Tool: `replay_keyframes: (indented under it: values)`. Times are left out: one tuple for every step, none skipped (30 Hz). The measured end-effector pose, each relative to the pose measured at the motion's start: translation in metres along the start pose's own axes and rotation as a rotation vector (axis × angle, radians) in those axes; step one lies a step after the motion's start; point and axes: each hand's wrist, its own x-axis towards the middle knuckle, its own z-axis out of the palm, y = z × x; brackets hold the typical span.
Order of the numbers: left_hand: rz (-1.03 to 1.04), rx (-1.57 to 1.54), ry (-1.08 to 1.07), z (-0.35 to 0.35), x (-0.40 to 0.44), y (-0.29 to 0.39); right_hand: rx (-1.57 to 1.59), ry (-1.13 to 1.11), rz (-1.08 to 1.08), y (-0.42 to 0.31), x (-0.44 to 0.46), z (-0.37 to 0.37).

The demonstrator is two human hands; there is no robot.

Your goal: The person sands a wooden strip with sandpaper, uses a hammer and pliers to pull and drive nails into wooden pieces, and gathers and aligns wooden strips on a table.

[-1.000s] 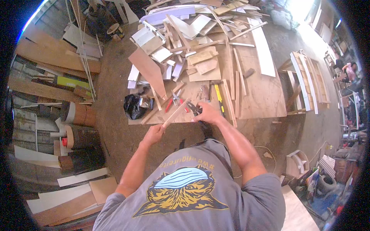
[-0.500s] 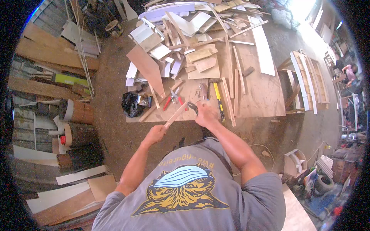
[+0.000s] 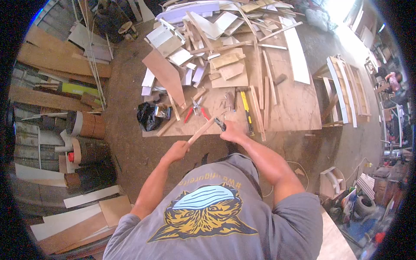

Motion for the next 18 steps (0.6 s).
replay_keyframes:
  values:
    - [-0.029,-0.01,-0.021,-0.001,0.001,0.002,-0.05,0.019,0.013,-0.003,-0.003,-0.001]
    - [-0.044,-0.006,-0.028,-0.001,0.002,0.003,-0.1,0.038,0.025,-0.005,-0.006,-0.003]
    - [-0.06,-0.004,-0.035,-0.001,0.004,0.003,-0.15,0.058,0.037,-0.011,-0.009,-0.007]
    - [-0.076,-0.002,-0.045,0.0,0.005,0.002,-0.198,0.056,0.032,-0.014,-0.011,-0.01]
    - [-0.082,0.027,-0.033,0.001,0.006,0.002,-0.245,0.055,0.028,-0.016,-0.011,-0.013]
    - [-0.088,0.055,-0.023,0.003,0.007,0.002,-0.292,0.053,0.024,-0.017,-0.011,-0.014]
    - [-0.094,0.084,-0.012,0.004,0.007,0.001,-0.304,0.059,0.015,-0.016,-0.009,-0.014]
    - [-0.108,-0.042,-0.091,0.004,0.007,0.001,-0.317,0.066,0.006,-0.015,-0.007,-0.016]
    - [-0.122,-0.169,-0.168,0.003,0.006,0.002,-0.331,0.073,-0.005,-0.017,-0.006,-0.019]
    - [-0.135,-0.297,-0.245,0.003,0.005,0.003,-0.323,0.094,-0.047,-0.02,-0.007,-0.021]
    - [-0.164,-0.509,-0.296,0.003,0.006,0.006,-0.314,0.113,-0.09,-0.023,-0.007,-0.023]
    - [-0.19,-0.72,-0.345,0.001,0.007,0.012,-0.305,0.133,-0.134,-0.028,-0.007,-0.025]
    - [-0.214,-0.931,-0.393,-0.002,0.009,0.019,-0.317,0.148,-0.16,-0.03,-0.004,-0.023]
    - [-0.173,-1.003,-0.436,-0.005,0.01,0.026,-0.329,0.163,-0.188,-0.031,-0.002,-0.02]
    - [-0.13,-1.074,-0.479,-0.012,0.006,0.038,-0.342,0.178,-0.216,-0.034,0.0,-0.018]
    - [-0.086,-1.143,-0.523,-0.016,0.005,0.047,-0.363,0.188,-0.226,-0.039,-0.001,-0.019]
    - [-0.006,-0.988,-0.451,-0.016,0.007,0.053,-0.384,0.198,-0.236,-0.044,-0.003,-0.021]
    - [-0.001,-0.95,-0.397,-0.015,0.011,0.052,-0.405,0.209,-0.244,-0.049,-0.004,-0.025]
